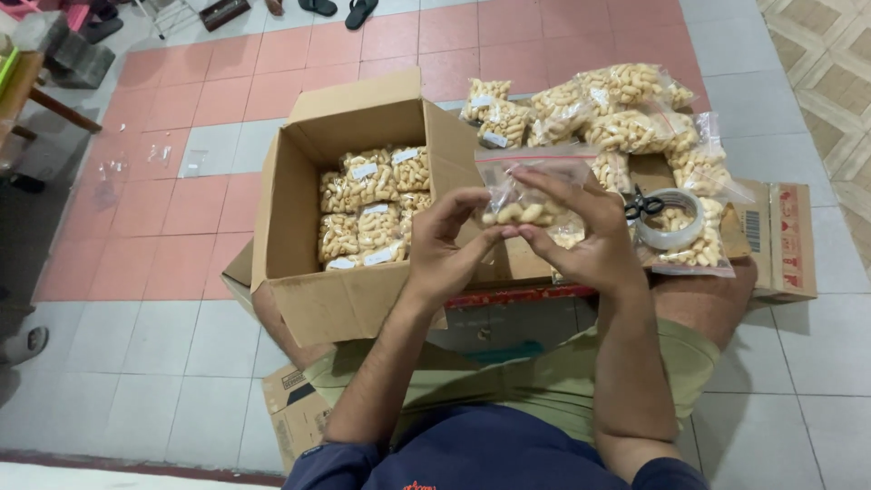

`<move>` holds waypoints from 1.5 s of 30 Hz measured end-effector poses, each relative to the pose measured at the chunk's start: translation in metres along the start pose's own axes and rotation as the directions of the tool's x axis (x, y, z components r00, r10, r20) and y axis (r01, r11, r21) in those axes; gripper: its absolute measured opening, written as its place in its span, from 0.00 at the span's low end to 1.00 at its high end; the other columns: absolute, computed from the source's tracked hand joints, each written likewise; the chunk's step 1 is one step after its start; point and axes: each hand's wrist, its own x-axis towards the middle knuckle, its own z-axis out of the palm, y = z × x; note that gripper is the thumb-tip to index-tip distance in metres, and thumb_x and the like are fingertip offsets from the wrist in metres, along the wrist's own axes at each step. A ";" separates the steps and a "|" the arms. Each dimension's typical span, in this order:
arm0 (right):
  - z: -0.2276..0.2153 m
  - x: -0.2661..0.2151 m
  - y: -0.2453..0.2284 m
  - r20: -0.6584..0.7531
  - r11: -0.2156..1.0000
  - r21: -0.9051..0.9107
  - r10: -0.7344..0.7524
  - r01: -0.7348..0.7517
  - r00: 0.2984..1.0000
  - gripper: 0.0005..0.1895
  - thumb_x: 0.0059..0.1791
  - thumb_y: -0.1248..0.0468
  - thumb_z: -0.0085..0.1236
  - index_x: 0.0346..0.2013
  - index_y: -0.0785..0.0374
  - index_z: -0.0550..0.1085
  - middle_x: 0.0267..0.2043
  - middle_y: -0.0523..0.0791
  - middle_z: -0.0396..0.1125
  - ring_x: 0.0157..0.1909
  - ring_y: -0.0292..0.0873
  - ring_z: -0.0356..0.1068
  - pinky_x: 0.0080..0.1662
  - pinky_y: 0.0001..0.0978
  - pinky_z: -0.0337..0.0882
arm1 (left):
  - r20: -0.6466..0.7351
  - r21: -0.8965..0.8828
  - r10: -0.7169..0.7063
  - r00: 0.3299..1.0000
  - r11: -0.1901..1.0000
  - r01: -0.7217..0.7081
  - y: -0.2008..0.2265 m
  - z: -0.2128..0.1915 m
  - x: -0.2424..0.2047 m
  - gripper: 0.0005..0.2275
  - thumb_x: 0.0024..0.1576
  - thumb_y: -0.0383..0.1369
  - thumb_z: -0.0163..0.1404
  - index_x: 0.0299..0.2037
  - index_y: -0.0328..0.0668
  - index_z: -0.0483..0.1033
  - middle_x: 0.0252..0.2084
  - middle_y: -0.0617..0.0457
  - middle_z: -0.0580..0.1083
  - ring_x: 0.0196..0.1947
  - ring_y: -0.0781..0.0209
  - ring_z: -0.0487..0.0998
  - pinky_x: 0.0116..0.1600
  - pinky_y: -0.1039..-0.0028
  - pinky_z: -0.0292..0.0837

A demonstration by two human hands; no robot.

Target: Packing small plastic bags of cashews into a cardboard box.

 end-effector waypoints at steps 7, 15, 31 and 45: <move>0.001 0.011 -0.017 0.092 0.999 0.010 0.040 -0.041 0.995 0.41 0.37 0.66 0.84 0.64 0.62 0.76 0.54 0.55 0.77 0.57 0.60 0.75 0.60 0.55 0.70 | -0.075 -0.060 0.070 0.995 0.995 -0.074 -0.005 0.002 -0.001 0.19 0.53 0.19 0.69 0.52 0.28 0.77 0.43 0.47 0.82 0.47 0.66 0.82 0.58 0.68 0.79; 0.000 -0.009 -0.002 0.082 0.968 -0.245 0.079 -0.056 0.993 0.27 0.58 0.55 0.85 0.69 0.41 0.79 0.92 0.40 0.16 0.90 0.61 0.54 0.80 0.52 0.85 | -0.028 -0.028 0.036 0.999 0.999 -0.036 0.010 -0.003 -0.005 0.14 0.61 0.31 0.64 0.51 0.40 0.74 0.47 0.52 0.77 0.47 0.67 0.80 0.52 0.79 0.79; -0.002 0.004 0.011 0.230 0.972 -0.074 -0.201 0.223 0.952 0.33 0.52 0.66 0.75 0.68 0.62 0.68 0.72 0.53 0.66 0.74 0.58 0.67 0.75 0.56 0.71 | 0.388 0.704 0.369 0.844 0.472 -0.530 -0.008 -0.050 0.022 0.36 0.61 0.61 0.68 0.75 0.65 0.65 0.84 0.49 0.49 0.84 0.52 0.55 0.86 0.50 0.56; 0.006 0.012 -0.008 -0.043 0.941 -0.098 -0.329 0.324 0.943 0.21 0.48 0.70 0.74 0.54 0.73 0.80 0.53 0.63 0.74 0.53 0.67 0.77 0.52 0.61 0.78 | 0.338 0.489 0.491 0.803 0.637 -0.596 0.032 -0.028 0.020 0.21 0.59 0.36 0.67 0.62 0.45 0.81 0.57 0.50 0.82 0.52 0.51 0.86 0.61 0.57 0.82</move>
